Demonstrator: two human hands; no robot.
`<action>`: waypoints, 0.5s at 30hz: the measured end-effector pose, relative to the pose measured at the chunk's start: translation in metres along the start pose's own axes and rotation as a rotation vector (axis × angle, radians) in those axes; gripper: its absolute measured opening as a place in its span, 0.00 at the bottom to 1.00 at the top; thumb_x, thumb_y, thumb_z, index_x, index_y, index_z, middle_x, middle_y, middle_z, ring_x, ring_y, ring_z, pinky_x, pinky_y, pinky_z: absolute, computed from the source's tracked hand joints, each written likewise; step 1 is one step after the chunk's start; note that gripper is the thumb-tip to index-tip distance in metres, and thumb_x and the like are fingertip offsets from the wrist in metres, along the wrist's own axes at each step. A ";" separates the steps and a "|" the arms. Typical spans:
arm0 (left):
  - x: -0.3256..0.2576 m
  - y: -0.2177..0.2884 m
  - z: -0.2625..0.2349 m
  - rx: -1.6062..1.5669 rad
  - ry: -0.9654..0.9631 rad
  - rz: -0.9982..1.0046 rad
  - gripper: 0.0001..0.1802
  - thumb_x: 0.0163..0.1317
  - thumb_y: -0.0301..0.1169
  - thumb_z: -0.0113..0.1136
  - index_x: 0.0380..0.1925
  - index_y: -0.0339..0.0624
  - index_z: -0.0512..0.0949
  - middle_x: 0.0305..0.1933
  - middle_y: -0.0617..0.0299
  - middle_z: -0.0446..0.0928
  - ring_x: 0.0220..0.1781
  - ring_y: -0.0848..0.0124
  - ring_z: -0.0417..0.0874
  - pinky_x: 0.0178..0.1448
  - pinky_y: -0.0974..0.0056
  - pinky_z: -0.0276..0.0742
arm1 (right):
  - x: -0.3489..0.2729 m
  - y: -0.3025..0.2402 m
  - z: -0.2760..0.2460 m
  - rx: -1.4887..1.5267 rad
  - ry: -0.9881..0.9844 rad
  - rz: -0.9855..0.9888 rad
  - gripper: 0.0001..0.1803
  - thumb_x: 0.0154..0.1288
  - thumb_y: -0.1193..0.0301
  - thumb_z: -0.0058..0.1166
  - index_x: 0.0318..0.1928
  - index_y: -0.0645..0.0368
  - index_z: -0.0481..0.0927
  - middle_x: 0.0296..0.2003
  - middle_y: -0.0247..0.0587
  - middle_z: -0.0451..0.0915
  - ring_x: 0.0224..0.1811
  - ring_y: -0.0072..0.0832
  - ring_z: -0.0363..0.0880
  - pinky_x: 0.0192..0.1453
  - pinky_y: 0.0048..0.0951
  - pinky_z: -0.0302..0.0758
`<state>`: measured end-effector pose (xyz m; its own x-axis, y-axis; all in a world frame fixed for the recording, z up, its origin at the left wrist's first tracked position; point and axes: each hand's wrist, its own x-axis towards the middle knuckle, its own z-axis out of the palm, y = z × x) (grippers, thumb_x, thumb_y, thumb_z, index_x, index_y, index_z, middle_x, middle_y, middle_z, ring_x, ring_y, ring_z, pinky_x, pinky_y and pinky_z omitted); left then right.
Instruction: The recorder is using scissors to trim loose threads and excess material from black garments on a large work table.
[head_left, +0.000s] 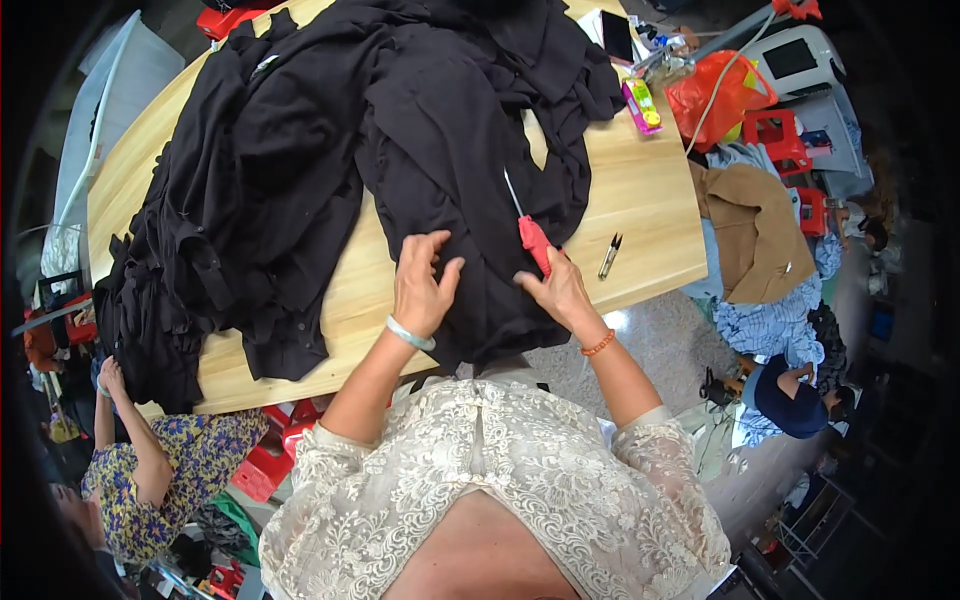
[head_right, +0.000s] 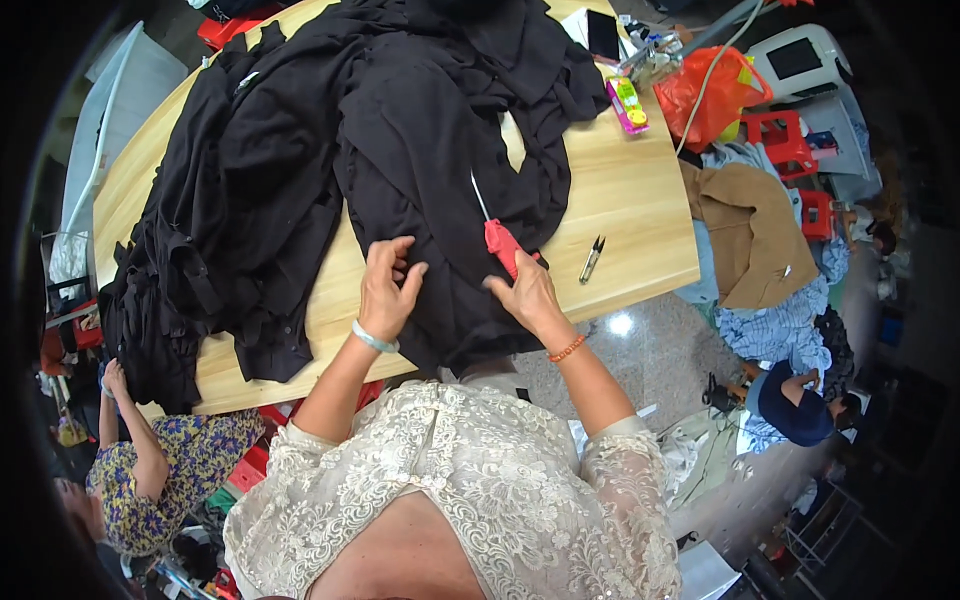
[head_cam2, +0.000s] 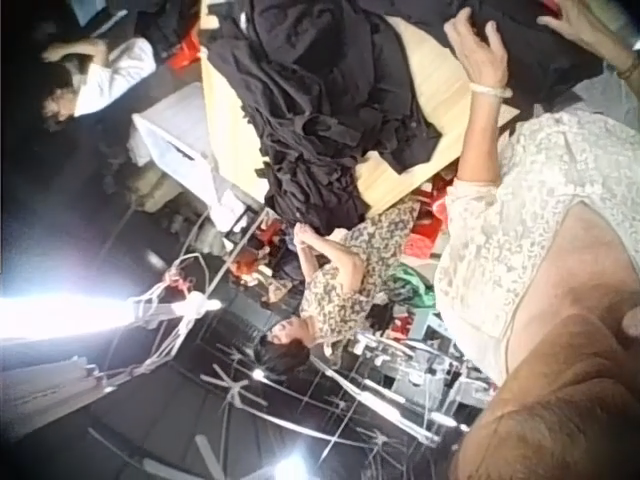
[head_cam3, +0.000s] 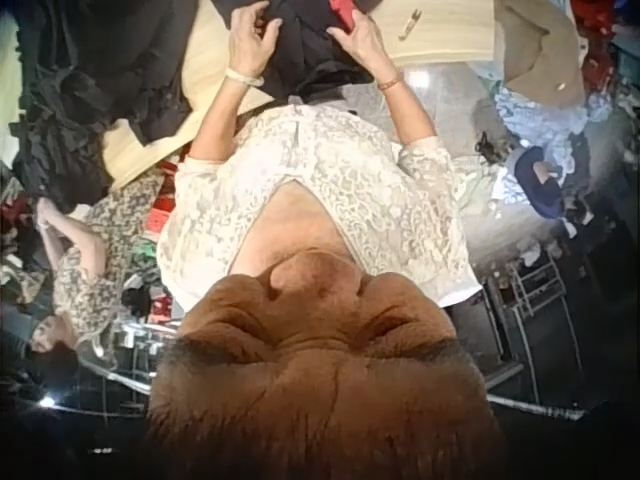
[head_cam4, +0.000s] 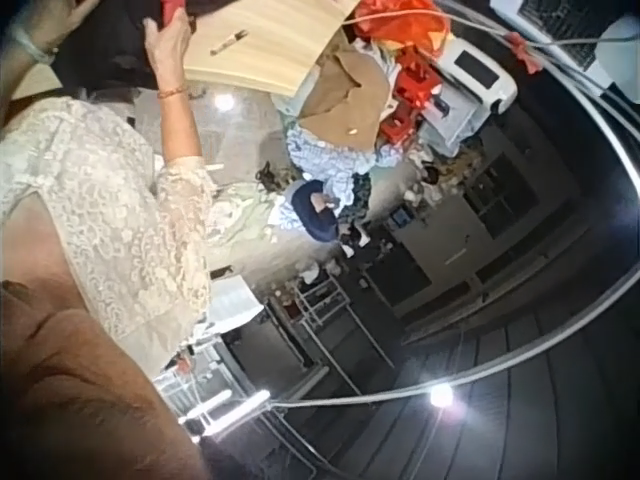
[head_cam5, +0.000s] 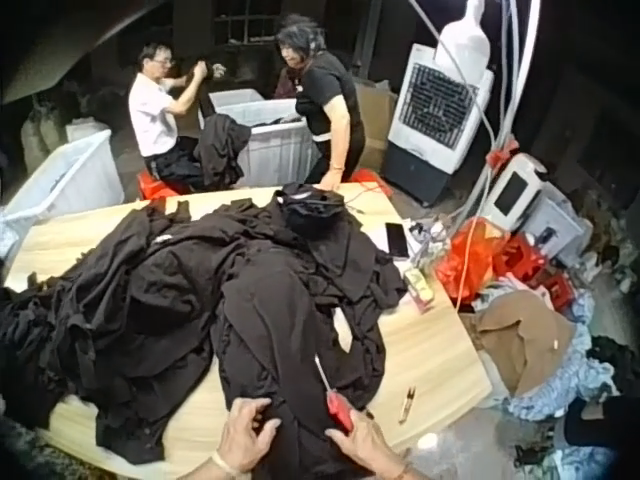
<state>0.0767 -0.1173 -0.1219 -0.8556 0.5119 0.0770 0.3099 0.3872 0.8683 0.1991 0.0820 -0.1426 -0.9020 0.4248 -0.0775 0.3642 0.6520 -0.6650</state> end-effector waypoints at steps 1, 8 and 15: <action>0.001 0.000 0.002 0.026 -0.003 -0.007 0.22 0.53 0.22 0.66 0.49 0.37 0.74 0.40 0.53 0.70 0.35 0.61 0.74 0.38 0.63 0.74 | -0.001 0.004 0.000 0.073 0.035 0.050 0.18 0.58 0.64 0.65 0.38 0.64 0.75 0.23 0.51 0.71 0.25 0.31 0.74 0.33 0.36 0.71; -0.038 0.029 0.015 0.167 0.002 0.312 0.30 0.48 0.33 0.73 0.52 0.37 0.74 0.52 0.47 0.72 0.52 0.49 0.74 0.56 0.53 0.71 | 0.009 0.018 -0.083 0.466 -0.093 0.150 0.17 0.64 0.68 0.61 0.23 0.61 0.69 0.18 0.22 0.59 0.23 0.13 0.55 0.24 0.23 0.57; -0.075 0.045 0.082 0.218 -0.138 0.242 0.31 0.47 0.34 0.71 0.52 0.39 0.73 0.51 0.53 0.72 0.51 0.56 0.73 0.52 0.56 0.67 | 0.017 -0.018 -0.109 0.540 -0.200 0.179 0.14 0.64 0.70 0.61 0.26 0.60 0.71 0.20 0.20 0.60 0.24 0.11 0.55 0.25 0.21 0.56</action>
<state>0.1891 -0.0758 -0.1292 -0.6873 0.7017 0.1879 0.5907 0.3893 0.7068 0.2028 0.1458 -0.0504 -0.8830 0.3376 -0.3261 0.3919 0.1478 -0.9081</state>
